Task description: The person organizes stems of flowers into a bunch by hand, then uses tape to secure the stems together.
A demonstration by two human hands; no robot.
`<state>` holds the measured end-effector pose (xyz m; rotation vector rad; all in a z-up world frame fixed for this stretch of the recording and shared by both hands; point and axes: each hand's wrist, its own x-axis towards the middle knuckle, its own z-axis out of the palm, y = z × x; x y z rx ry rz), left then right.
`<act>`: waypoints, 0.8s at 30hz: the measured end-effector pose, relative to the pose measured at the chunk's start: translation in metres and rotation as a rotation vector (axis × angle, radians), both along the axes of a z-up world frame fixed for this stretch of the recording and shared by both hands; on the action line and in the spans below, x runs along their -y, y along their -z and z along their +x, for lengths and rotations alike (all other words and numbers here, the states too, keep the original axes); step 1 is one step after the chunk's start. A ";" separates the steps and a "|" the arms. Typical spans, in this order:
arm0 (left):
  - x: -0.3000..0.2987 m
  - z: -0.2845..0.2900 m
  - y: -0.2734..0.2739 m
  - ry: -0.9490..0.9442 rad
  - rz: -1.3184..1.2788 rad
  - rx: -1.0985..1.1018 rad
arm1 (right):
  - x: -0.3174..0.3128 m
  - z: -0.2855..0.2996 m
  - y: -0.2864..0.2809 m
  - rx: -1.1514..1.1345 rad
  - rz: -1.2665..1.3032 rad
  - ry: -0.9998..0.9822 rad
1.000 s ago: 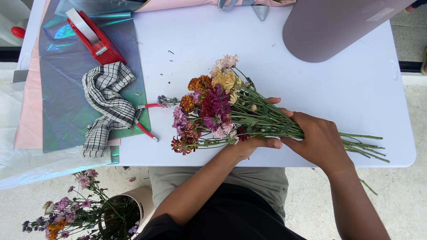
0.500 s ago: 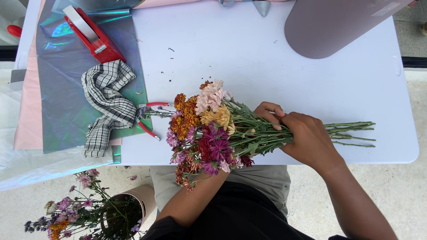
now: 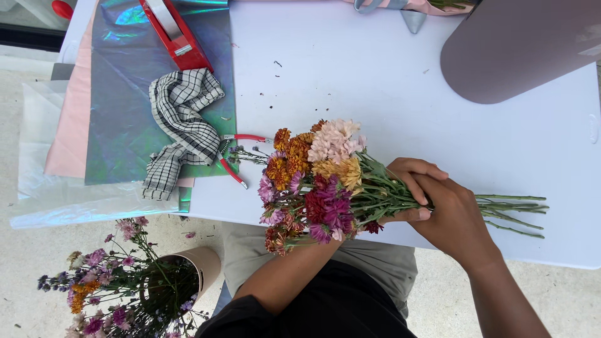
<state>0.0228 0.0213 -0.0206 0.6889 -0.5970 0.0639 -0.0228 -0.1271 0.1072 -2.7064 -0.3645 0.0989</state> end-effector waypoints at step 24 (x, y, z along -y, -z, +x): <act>-0.037 -0.018 -0.062 -0.216 0.078 0.047 | -0.062 0.038 -0.029 -0.144 0.047 -0.292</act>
